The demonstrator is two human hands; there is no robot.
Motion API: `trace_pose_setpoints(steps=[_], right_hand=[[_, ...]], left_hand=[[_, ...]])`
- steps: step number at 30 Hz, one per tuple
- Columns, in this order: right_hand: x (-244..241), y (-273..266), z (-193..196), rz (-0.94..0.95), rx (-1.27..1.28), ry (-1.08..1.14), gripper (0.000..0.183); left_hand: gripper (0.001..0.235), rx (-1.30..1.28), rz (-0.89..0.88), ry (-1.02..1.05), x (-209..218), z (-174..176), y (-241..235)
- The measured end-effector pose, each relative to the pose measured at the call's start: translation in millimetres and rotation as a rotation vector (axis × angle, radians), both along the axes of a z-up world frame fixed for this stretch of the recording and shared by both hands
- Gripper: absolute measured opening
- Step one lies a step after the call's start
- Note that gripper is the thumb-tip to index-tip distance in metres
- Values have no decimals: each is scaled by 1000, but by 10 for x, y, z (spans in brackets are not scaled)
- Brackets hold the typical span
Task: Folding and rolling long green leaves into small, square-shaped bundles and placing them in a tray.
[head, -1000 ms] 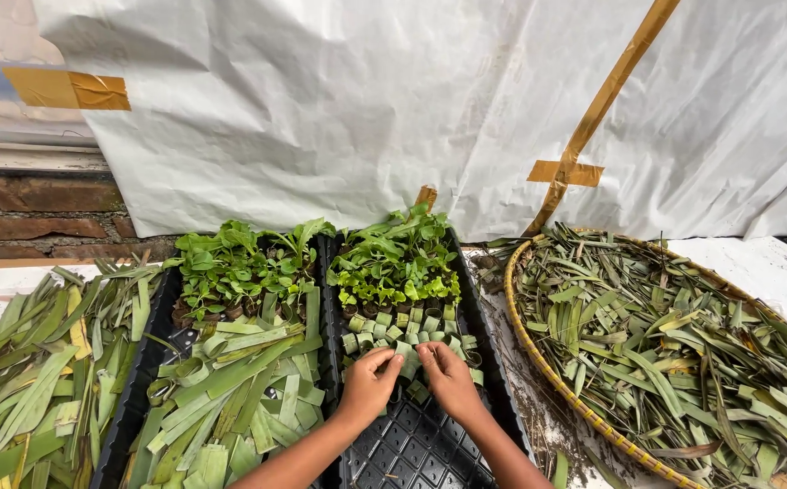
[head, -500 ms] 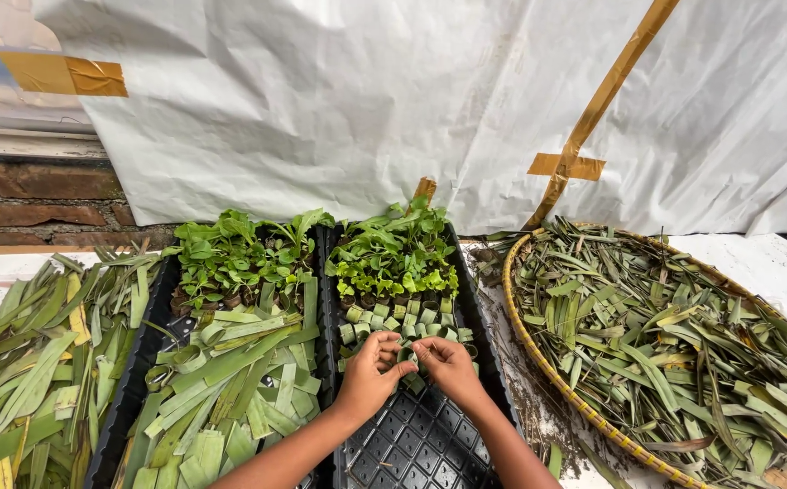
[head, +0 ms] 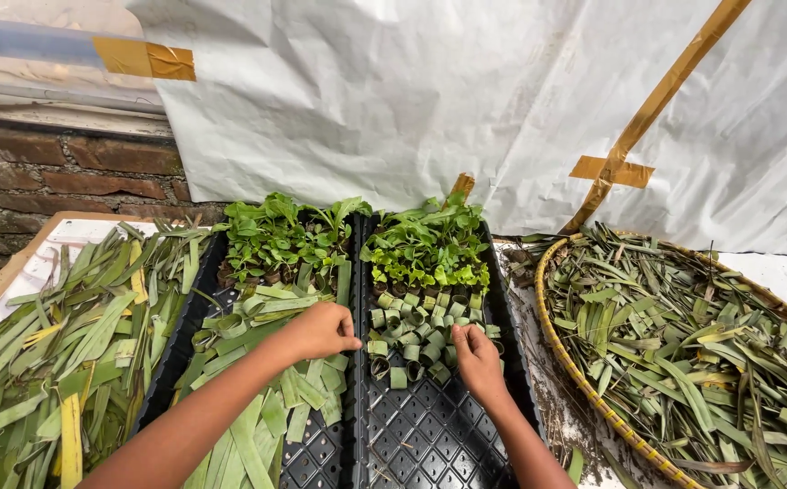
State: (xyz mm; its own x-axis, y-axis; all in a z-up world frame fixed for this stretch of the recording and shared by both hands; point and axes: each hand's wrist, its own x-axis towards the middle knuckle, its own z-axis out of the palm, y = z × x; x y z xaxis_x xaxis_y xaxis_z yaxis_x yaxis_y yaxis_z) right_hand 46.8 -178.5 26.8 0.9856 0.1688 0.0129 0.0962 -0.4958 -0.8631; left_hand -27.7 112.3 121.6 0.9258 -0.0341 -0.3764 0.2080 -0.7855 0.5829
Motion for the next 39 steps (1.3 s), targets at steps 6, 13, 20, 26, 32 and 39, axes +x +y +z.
trace_pose_setpoints(steps=[6,13,20,26,32,39], right_hand=[[33,7,-129,66,8,-86,37],[-19,105,-167,20,-47,-33,38],[-58,87,-81,86,-63,-77,36],[-73,54,-63,85,-57,-79,35],[-50,51,-118,91,-99,-104,38],[-102,87,-133,114,-93,-120,39]], left_hand=[[111,366,-95,156,-385,-766,418],[22,224,112,-169,-806,-459,776],[95,440,-56,353,-927,-604,757],[58,57,229,120,-959,-343,626],[53,-369,455,-187,-699,-602,721],[37,-725,725,-278,-321,-623,549]])
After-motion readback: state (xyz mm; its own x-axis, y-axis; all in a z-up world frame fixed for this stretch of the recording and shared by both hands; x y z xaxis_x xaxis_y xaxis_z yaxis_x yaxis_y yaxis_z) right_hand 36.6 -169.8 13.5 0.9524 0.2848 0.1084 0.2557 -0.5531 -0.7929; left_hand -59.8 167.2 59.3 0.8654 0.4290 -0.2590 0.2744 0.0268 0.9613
